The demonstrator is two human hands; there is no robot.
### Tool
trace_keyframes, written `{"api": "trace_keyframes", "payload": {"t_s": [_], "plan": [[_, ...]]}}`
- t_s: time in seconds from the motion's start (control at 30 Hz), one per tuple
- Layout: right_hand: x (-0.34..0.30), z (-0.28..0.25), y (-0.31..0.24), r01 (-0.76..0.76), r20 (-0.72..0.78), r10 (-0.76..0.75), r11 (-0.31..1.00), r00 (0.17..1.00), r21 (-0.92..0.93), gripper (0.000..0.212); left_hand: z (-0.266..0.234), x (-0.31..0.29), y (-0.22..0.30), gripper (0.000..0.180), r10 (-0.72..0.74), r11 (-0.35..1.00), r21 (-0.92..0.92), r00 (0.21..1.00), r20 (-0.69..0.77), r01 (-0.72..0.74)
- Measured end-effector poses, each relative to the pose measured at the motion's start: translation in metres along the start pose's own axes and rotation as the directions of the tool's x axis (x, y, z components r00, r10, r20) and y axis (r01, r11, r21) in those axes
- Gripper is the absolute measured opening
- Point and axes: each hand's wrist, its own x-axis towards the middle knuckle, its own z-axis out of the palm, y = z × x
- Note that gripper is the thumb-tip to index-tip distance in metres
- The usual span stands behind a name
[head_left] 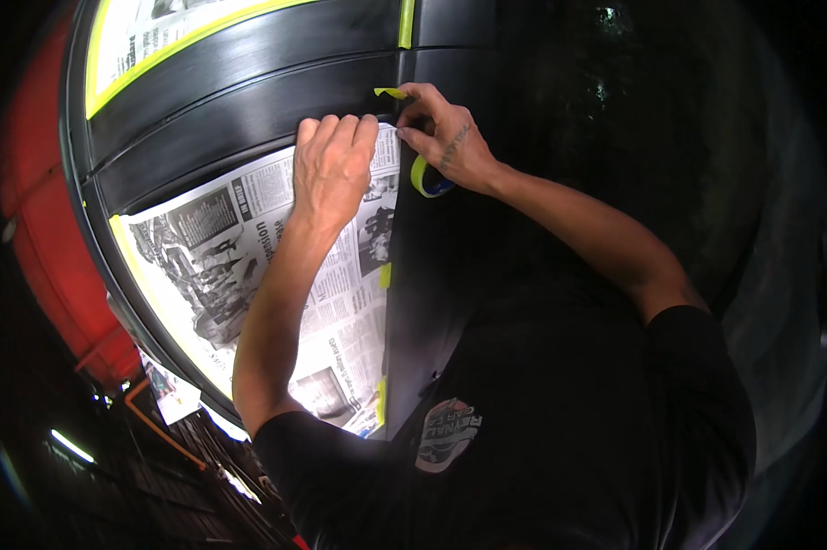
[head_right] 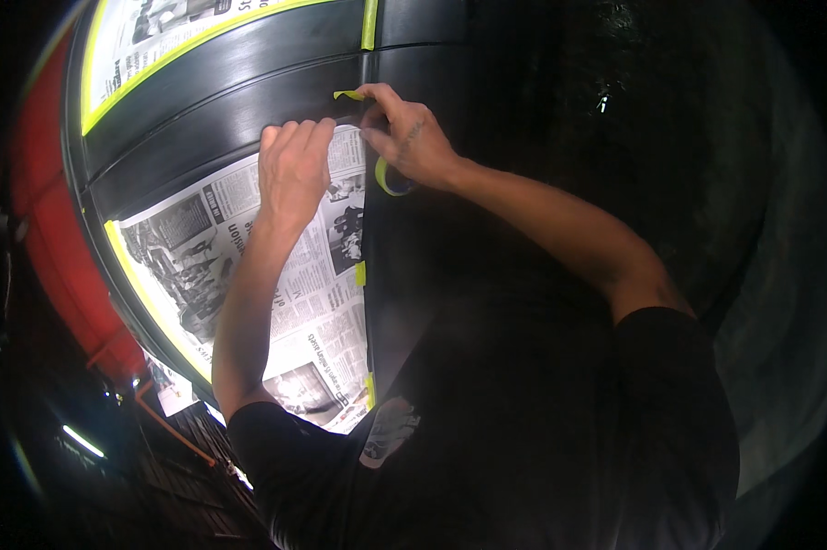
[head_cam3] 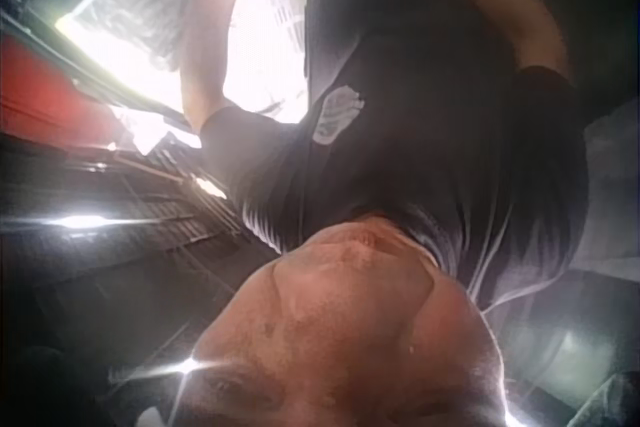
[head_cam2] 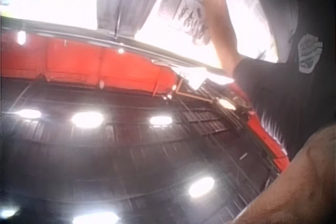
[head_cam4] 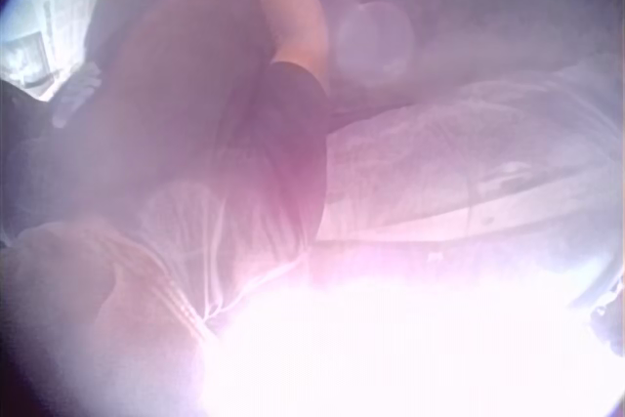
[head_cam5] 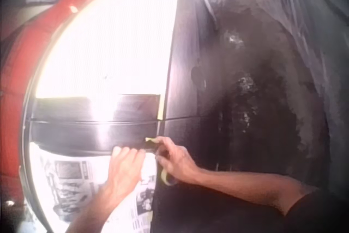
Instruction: The person places sheets of newspaper onto the roof and side of a black car. They use a roll of bright green tape to secure the newspaper to the vehicle's surface, smoothing the paper and pressing the tape down along the edges and seams to ensure it stays in place.
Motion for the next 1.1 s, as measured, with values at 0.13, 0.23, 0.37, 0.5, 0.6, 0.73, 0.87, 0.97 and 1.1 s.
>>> {"api": "trace_keyframes", "payload": {"t_s": [0.13, 0.23, 0.37, 0.5, 0.6, 0.73, 0.87, 0.97, 1.1], "plan": [[0.002, -0.004, -0.013, -0.077, -0.013, 0.076, 0.997, 0.997, -0.009, 0.051, 0.003, -0.002, -0.003, 0.029, 0.019, 0.999, -0.046, 0.998, -0.058, -0.022], [-0.002, -0.005, -0.02, -0.161, -0.015, 0.162, 0.986, 0.987, 0.051, 0.051, 0.003, -0.003, -0.001, 0.032, 0.013, 0.998, -0.062, 0.998, -0.068, -0.017], [-0.002, -0.002, -0.02, -0.198, -0.041, 0.202, 0.976, 0.979, 0.091, 0.049, 0.005, -0.003, -0.002, 0.03, 0.034, 0.999, -0.031, 0.997, -0.063, -0.036], [-0.001, 0.001, -0.022, -0.181, -0.063, 0.187, 0.98, 0.98, 0.086, 0.045, 0.011, -0.007, -0.005, 0.025, 0.098, 0.993, 0.064, 0.993, -0.058, -0.095], [0.0, 0.005, -0.018, -0.134, -0.068, 0.136, 0.99, 0.988, 0.038, 0.042, 0.015, -0.01, -0.006, 0.022, 0.125, 0.985, 0.122, 0.991, -0.039, -0.12], [0.003, 0.011, -0.01, -0.061, -0.079, 0.056, 0.996, 0.995, -0.066, 0.041, 0.018, -0.007, -0.004, 0.018, 0.164, 0.967, 0.215, 0.979, -0.121, -0.136], [0.005, 0.013, -0.008, 0.013, -0.104, -0.027, 0.991, 0.994, -0.134, 0.042, 0.017, -0.006, 0.0, 0.016, 0.166, 0.953, 0.278, 0.977, -0.133, -0.124], [0.001, 0.005, -0.012, 0.001, -0.125, -0.01, 0.997, 0.992, -0.071, 0.044, 0.019, -0.005, -0.003, 0.014, 0.132, 0.962, 0.248, 0.989, -0.073, -0.11], [-0.009, 0.001, -0.024, -0.078, 0.007, 0.078, 0.986, 0.997, 0.148, 0.047, 0.023, -0.001, 0.0, 0.008, 0.088, 0.973, 0.221, 0.993, -0.081, -0.068]]}}
